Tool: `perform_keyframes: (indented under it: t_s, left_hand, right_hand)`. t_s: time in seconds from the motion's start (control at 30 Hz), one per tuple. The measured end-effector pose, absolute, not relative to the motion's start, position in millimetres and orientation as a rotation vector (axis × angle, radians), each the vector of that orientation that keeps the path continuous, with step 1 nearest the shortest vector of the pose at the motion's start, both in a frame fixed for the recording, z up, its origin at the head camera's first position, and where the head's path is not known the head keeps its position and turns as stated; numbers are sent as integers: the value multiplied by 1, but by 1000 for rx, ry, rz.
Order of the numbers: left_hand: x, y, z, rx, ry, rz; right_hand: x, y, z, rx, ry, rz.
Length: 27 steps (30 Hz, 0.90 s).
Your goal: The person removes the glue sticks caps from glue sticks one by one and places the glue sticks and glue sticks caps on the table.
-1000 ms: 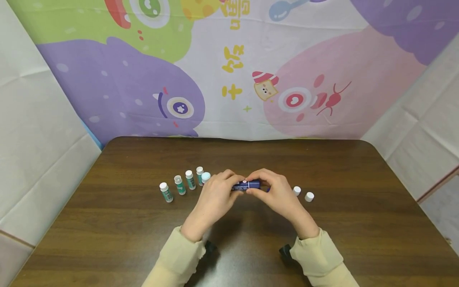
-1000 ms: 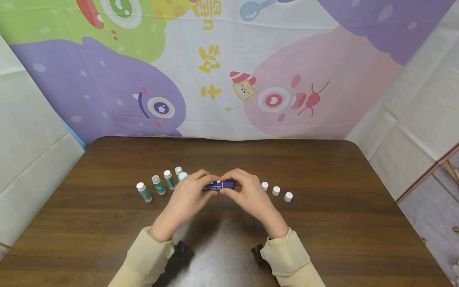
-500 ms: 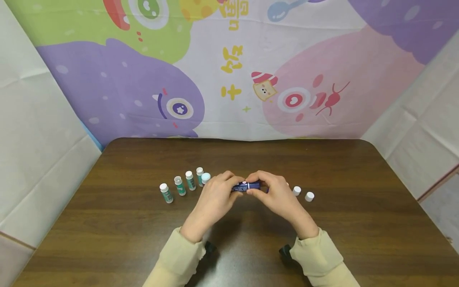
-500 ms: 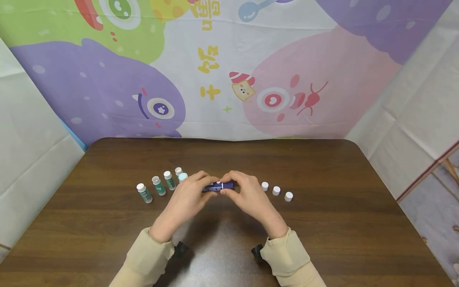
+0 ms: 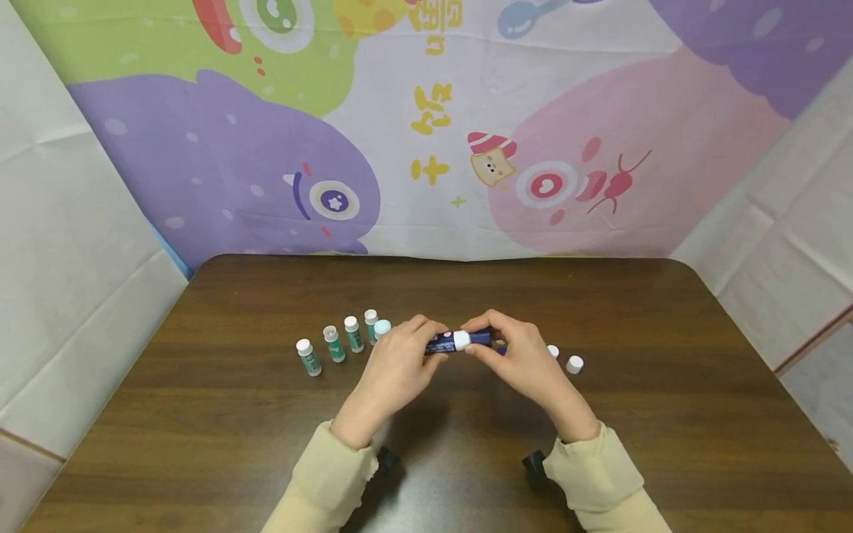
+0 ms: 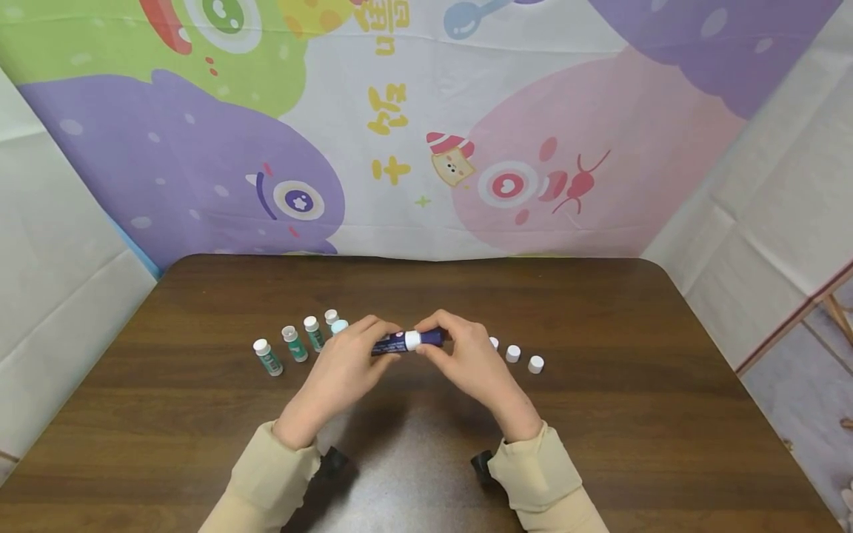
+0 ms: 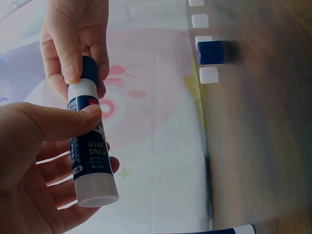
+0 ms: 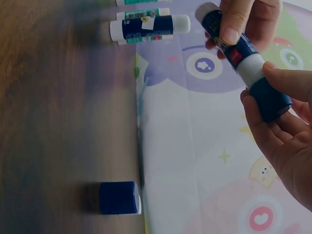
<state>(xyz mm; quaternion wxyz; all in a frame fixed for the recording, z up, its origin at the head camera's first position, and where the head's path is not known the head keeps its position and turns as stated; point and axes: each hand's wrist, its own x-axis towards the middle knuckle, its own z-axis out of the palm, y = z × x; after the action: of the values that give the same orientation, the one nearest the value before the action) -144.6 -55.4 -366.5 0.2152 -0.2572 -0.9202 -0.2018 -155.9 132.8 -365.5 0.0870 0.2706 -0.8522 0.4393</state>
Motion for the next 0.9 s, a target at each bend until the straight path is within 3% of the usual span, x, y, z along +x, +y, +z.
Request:
perform_keyframes:
  t_s: [0.9]
  left_hand:
    - [-142, -89, -374, -408, -2603, -826]
  right_hand:
    - [-157, 157, -371, 456, -2753, 1117]
